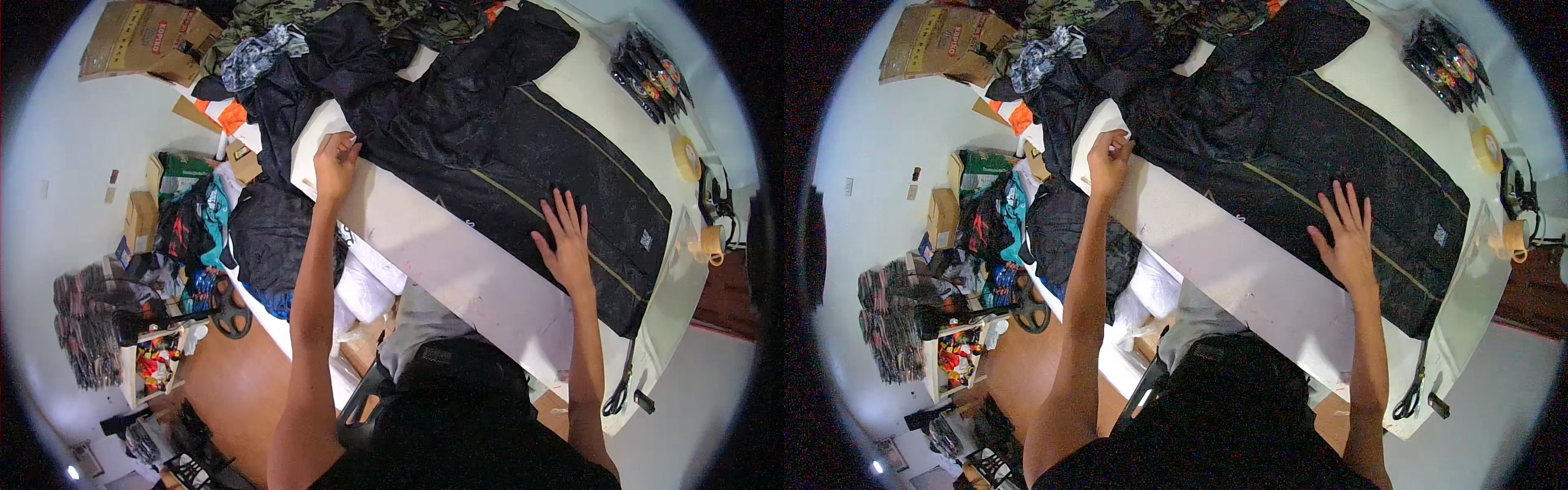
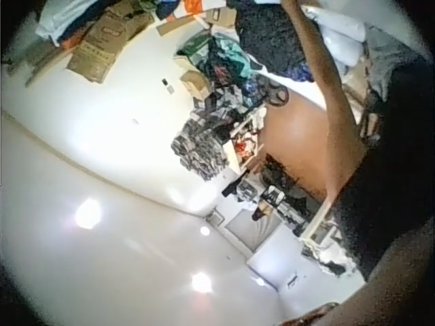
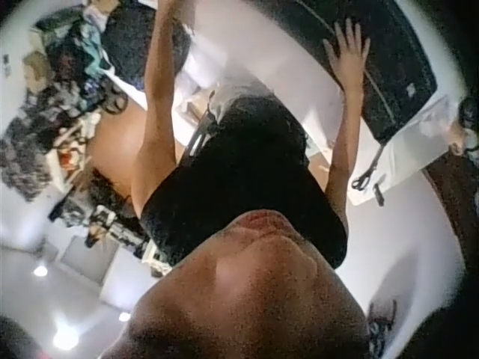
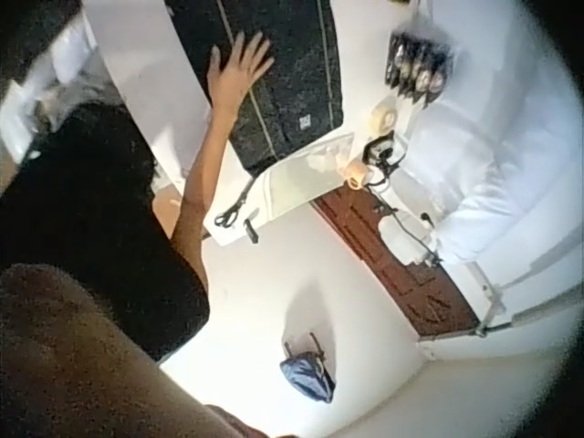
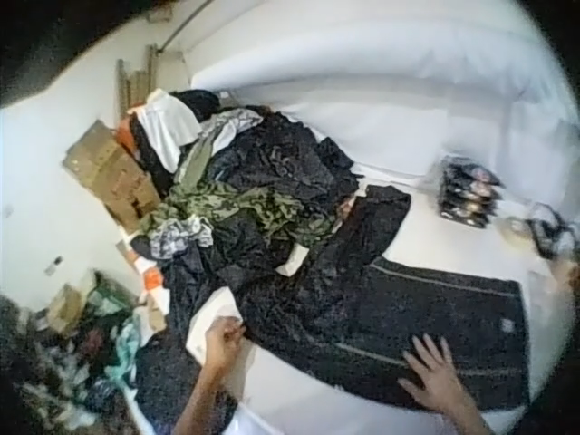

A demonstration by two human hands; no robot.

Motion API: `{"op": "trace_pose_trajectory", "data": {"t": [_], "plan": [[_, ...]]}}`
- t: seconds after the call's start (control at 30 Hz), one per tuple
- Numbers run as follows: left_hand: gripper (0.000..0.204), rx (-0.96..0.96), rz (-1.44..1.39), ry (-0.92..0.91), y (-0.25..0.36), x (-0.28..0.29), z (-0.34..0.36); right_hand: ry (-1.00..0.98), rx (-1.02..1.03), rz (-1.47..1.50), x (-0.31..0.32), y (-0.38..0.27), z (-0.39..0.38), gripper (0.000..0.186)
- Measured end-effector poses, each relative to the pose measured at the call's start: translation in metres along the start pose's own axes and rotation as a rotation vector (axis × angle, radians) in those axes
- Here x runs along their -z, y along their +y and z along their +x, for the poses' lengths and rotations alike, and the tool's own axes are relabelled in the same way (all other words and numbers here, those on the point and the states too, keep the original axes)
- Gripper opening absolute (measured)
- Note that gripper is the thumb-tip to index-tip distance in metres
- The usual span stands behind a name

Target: Cut labels or small pieces from a garment using scissors and fold the fabric neatly on a table.

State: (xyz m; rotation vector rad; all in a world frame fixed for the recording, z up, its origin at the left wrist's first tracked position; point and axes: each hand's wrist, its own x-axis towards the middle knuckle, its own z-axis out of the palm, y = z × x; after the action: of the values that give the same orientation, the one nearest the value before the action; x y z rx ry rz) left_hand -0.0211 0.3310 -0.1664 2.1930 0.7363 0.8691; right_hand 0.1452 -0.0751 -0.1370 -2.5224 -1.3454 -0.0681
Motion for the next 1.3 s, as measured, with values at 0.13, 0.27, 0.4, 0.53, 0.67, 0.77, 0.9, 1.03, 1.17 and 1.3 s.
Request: {"op": "trace_pose_trajectory", "data": {"t": [0.13,0.27,0.4,0.53,0.67,0.77,0.9,1.03,1.17,1.3], "plan": [[0.02,-0.294,0.229,0.128,0.031,-0.015,-0.025,0.054,0.1,0.089,-0.006,-0.033,0.014,0.046],[0.025,-0.552,0.258,-0.134,0.054,-0.039,-0.057,0.006,0.217,0.184,-0.03,-0.08,0.04,0.047],[0.055,-0.296,0.491,-0.256,0.056,-0.033,-0.065,-0.054,0.151,0.086,-0.046,-0.078,0.033,0.056],[0.077,-0.187,0.599,-0.237,0.038,-0.018,-0.061,-0.076,0.078,0.038,-0.033,-0.067,0.015,0.06],[0.075,-0.18,0.585,-0.239,0.037,-0.021,-0.059,-0.094,-0.011,0.001,-0.023,-0.043,-0.007,0.06],[0.072,-0.154,0.589,-0.229,0.032,-0.02,-0.058,-0.061,-0.037,-0.008,-0.014,-0.023,-0.026,0.058],[0.067,-0.159,0.612,-0.233,0.028,-0.018,-0.056,0.007,-0.11,-0.011,-0.005,0.003,-0.052,0.05],[0.054,-0.228,0.554,-0.161,0.045,-0.041,-0.059,0.027,-0.262,-0.051,0.011,0.037,-0.088,0.047],[0.032,-0.472,0.322,-0.042,0.117,-0.063,-0.068,0.086,-0.358,-0.076,0.019,0.068,-0.104,0.046],[0.024,-0.646,0.266,-0.327,0.167,-0.124,-0.076,0.207,-0.412,-0.13,0.013,0.107,-0.119,0.043]]}}
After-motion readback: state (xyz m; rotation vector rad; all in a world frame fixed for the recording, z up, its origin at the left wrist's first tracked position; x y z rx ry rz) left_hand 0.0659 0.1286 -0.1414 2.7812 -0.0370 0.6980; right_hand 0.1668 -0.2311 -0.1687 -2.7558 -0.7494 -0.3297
